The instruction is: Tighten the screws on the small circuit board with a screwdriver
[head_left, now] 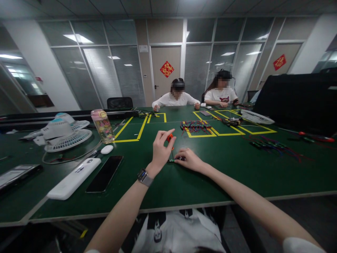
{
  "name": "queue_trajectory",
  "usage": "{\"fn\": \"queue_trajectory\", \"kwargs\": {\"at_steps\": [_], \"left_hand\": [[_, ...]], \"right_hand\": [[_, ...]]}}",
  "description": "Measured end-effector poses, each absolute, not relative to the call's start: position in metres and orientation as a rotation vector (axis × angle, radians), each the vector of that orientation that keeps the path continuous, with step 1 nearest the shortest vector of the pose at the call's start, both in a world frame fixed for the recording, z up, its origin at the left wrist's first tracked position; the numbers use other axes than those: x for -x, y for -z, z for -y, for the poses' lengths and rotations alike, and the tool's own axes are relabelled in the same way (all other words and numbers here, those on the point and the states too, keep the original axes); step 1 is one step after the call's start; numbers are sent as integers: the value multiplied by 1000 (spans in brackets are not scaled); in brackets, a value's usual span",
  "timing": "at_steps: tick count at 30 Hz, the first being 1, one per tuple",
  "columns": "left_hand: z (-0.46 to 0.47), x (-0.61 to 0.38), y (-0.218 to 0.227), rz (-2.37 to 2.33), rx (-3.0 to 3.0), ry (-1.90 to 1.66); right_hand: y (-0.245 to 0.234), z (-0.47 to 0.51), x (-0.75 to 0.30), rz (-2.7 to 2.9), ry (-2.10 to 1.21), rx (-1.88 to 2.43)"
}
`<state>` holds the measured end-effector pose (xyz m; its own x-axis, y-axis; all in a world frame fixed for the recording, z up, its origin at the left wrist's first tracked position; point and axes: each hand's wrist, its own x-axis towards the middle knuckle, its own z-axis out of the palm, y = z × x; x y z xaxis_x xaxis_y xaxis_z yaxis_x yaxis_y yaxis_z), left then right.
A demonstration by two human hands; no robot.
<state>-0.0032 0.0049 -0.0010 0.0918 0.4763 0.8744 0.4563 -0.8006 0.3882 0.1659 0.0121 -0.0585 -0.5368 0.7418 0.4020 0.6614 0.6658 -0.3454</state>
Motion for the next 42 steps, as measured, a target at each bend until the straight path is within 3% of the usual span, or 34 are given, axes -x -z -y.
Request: {"fn": "queue_trajectory", "kwargs": {"at_steps": [42], "left_hand": [[-6,4,1,-955,-2359,-1842]], "right_hand": [[58,-12,-167,2358,-228,1061]]}}
